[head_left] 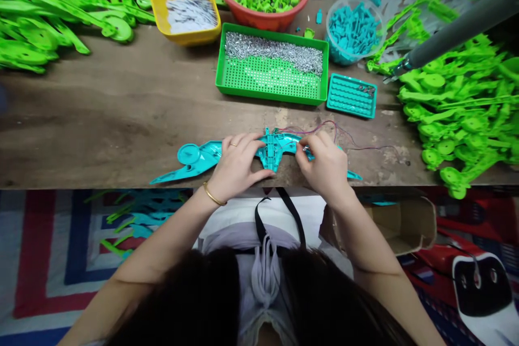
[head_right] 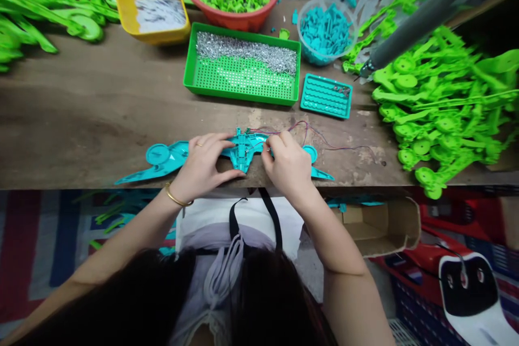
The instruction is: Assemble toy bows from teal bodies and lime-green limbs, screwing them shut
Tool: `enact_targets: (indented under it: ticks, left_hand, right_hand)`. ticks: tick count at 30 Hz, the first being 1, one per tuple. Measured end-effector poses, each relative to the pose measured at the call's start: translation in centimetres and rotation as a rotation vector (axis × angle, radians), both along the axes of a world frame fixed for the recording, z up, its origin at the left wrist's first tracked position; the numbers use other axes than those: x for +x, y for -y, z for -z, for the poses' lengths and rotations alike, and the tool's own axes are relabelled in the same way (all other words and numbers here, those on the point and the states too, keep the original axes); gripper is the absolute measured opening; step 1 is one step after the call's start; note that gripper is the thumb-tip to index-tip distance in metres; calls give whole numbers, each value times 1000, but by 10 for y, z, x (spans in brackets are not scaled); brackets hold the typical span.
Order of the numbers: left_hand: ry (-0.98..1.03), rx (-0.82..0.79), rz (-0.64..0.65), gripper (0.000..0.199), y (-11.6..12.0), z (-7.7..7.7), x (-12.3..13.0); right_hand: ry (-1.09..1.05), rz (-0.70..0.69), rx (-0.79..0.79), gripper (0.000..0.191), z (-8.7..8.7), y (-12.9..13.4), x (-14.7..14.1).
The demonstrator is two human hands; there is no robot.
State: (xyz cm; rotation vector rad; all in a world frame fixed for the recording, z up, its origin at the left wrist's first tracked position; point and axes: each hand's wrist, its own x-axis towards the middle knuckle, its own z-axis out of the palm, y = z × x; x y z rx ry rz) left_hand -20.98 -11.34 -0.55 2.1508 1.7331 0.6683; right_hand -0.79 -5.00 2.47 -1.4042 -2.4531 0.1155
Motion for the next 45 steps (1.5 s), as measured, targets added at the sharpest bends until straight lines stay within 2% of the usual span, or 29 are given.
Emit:
enact_targets:
  ticks: [4,9,14,22,26,28,31,35,40,42,45]
  left_hand:
    - [-2,1,-2,57,0,0,1]
    - [-1,4,-5,58,1,0,1]
    - [1,4,10,55,1,0,-1]
    - [23,-38,13,51,2,1,-1]
    - [38,-87,10,50,0,-2,-3]
    - [45,-128,14,42,-4,-4,-6]
    - [31,-183,50,20,-10,-9,-13]
    - [49,-199,95,15,-14,-13,-20]
    - [102,-72,-143,15,-5,-12,-31]
    - [162,-78,-181,13,-1,-9,-35]
    - [243,-88,-185,13,0,-6,-39]
  right_hand:
    - [36,0,-24,21,-1,3,-2]
    - [44,17,-155,24,-2,4,-9]
    - [187,86,-255,24,-1,-2,-17]
    - [181,-76,-487,21,-13,-8,-30]
    - [198,-83,-497,23,-15,-14,-31]
    - [211,-109,-497,25,-14,-16,-31]
    - [247,-125,-498,26,-13,-17,-33]
    - [256,-111,-482,24,-12,-17,-32]
    - [103,-163,-492,25,-5,-16,-19]
    - [60,-228,-475,26,-1,-15,-13]
    - [119,-306,-424,30,2,-11,-9]
